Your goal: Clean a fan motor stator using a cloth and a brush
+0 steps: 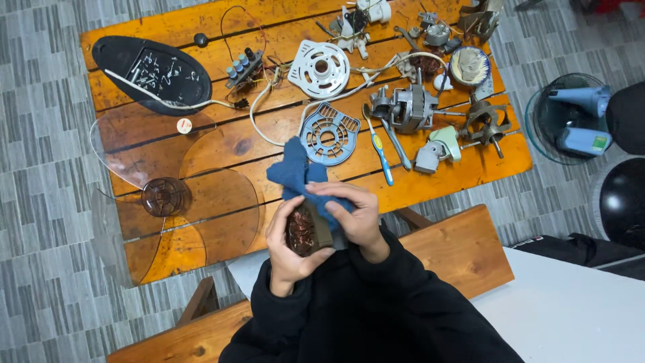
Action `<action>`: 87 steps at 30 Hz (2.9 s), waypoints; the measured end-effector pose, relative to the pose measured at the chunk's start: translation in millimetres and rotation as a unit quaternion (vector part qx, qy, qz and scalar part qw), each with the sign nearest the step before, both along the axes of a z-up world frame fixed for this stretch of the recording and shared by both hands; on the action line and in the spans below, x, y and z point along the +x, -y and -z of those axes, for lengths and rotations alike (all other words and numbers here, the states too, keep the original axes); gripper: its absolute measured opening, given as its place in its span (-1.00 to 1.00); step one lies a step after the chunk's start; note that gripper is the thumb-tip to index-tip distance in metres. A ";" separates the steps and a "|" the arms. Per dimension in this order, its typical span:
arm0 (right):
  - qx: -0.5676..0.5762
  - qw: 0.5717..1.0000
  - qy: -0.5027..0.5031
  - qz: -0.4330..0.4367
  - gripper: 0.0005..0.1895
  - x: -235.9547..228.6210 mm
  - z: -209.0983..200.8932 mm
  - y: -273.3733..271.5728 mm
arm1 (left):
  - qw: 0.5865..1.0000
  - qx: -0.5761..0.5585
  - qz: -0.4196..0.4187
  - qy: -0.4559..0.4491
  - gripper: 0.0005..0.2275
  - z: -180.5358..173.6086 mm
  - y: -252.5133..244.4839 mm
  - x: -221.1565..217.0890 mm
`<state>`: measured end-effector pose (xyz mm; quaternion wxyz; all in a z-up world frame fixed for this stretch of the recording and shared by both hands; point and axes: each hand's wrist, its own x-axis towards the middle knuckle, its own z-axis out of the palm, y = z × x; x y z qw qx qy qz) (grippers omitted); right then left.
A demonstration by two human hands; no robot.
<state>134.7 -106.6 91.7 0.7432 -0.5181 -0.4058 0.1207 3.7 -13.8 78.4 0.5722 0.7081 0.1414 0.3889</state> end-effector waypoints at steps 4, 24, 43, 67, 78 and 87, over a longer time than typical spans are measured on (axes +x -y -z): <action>0.021 0.999 0.044 -0.006 -0.77 -6.8 -13.1 2.8 | 1.000 -0.011 -0.009 -0.017 -0.14 4.6 -3.7 -9.0; 0.090 0.993 0.073 -0.010 -0.79 -4.9 -13.8 -20.5 | 0.996 -0.082 -0.020 -0.015 -0.17 33.4 -13.5 -8.5; 0.132 0.990 0.051 -0.028 -0.76 -7.7 -18.4 -34.4 | 0.991 -0.130 0.007 0.019 -0.18 48.7 -14.2 -15.5; 0.125 0.992 0.028 -0.006 -0.85 -9.9 -14.6 -30.1 | 0.996 -0.085 -0.007 -0.008 -0.25 27.9 -13.3 -11.2; 0.035 0.996 0.077 -0.026 -0.86 -21.8 -21.6 -10.7 | 0.990 -0.119 0.004 -0.069 -0.21 18.7 -12.9 -21.7; 0.042 0.995 0.090 -0.020 -0.79 -24.3 -33.2 -7.2 | 0.988 -0.141 0.006 -0.053 -0.21 18.1 -11.4 -23.1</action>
